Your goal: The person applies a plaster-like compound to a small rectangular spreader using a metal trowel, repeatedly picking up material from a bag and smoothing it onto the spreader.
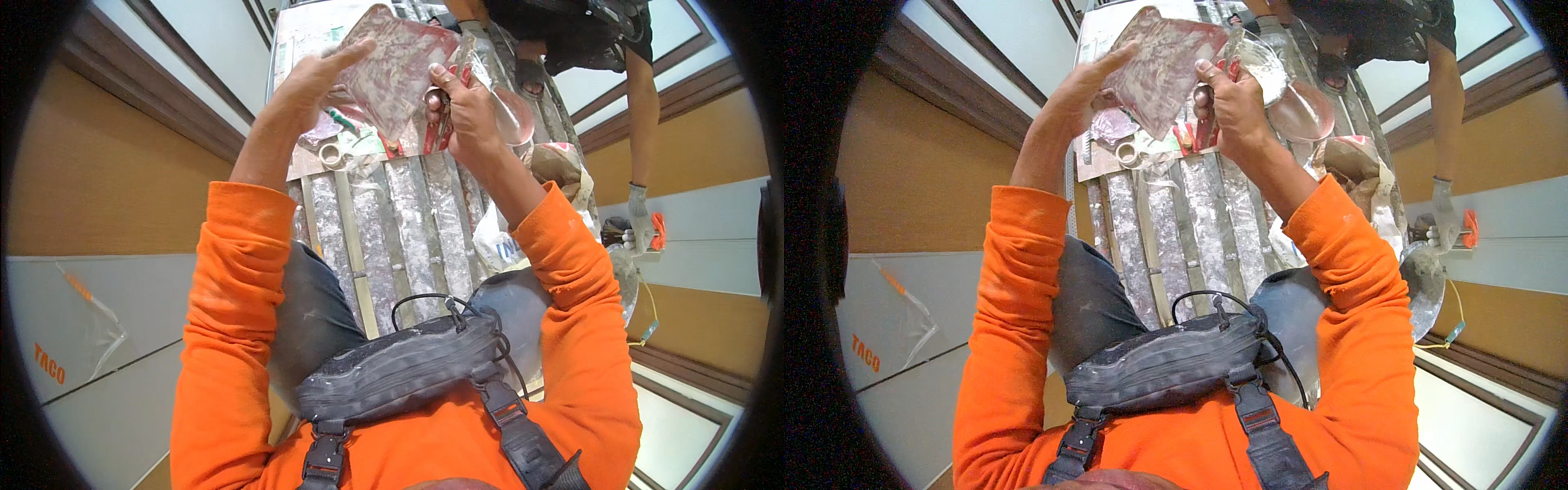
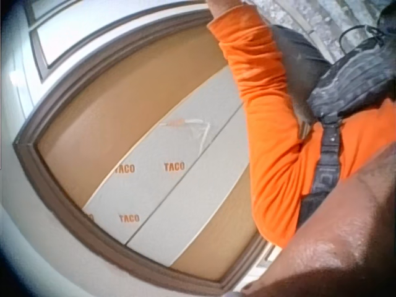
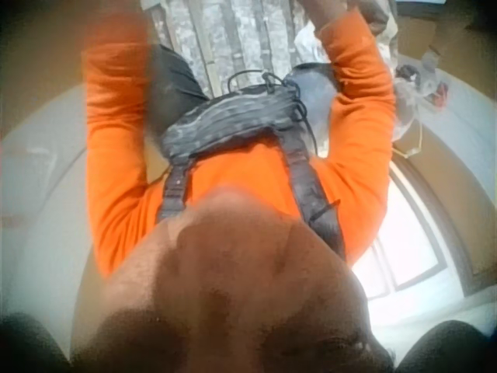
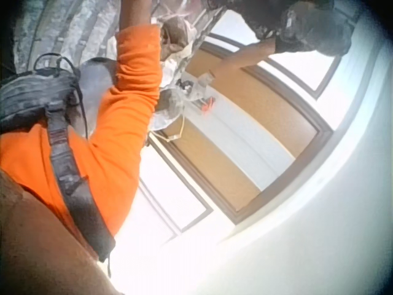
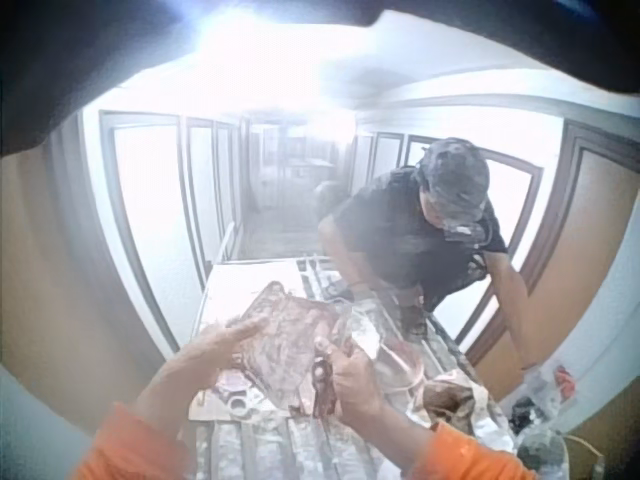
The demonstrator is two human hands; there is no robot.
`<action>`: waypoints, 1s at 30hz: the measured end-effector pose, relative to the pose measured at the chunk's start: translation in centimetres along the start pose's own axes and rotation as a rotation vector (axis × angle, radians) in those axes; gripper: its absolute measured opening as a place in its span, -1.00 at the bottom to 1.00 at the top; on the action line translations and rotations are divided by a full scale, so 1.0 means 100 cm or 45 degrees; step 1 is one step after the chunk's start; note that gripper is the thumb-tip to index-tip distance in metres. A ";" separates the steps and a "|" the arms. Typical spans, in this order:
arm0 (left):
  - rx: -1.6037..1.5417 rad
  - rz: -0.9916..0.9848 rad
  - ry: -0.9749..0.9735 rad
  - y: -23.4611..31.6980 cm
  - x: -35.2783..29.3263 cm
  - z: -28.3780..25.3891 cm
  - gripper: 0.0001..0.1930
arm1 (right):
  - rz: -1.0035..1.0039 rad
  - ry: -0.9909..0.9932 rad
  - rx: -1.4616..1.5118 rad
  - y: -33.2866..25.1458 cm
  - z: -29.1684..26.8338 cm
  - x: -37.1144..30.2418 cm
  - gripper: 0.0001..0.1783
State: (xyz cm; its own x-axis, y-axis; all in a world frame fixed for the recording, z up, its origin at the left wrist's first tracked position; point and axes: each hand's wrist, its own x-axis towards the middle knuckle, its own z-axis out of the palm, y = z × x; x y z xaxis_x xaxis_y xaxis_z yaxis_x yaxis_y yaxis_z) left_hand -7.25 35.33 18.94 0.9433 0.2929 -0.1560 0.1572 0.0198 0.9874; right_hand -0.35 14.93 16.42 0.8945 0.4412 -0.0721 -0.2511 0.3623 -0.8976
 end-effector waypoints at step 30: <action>-0.643 0.047 0.051 -0.021 0.014 0.026 -0.61 | -0.497 0.040 -1.286 -0.022 -0.007 0.003 -0.65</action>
State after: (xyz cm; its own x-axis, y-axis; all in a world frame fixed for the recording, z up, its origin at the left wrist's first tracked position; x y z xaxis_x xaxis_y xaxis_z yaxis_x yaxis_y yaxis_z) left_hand -5.47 33.21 16.62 0.9321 0.3383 -0.1292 -0.0465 0.4655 0.8838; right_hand 0.75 13.69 18.04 0.8592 0.4159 0.2981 0.4612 -0.3771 -0.8032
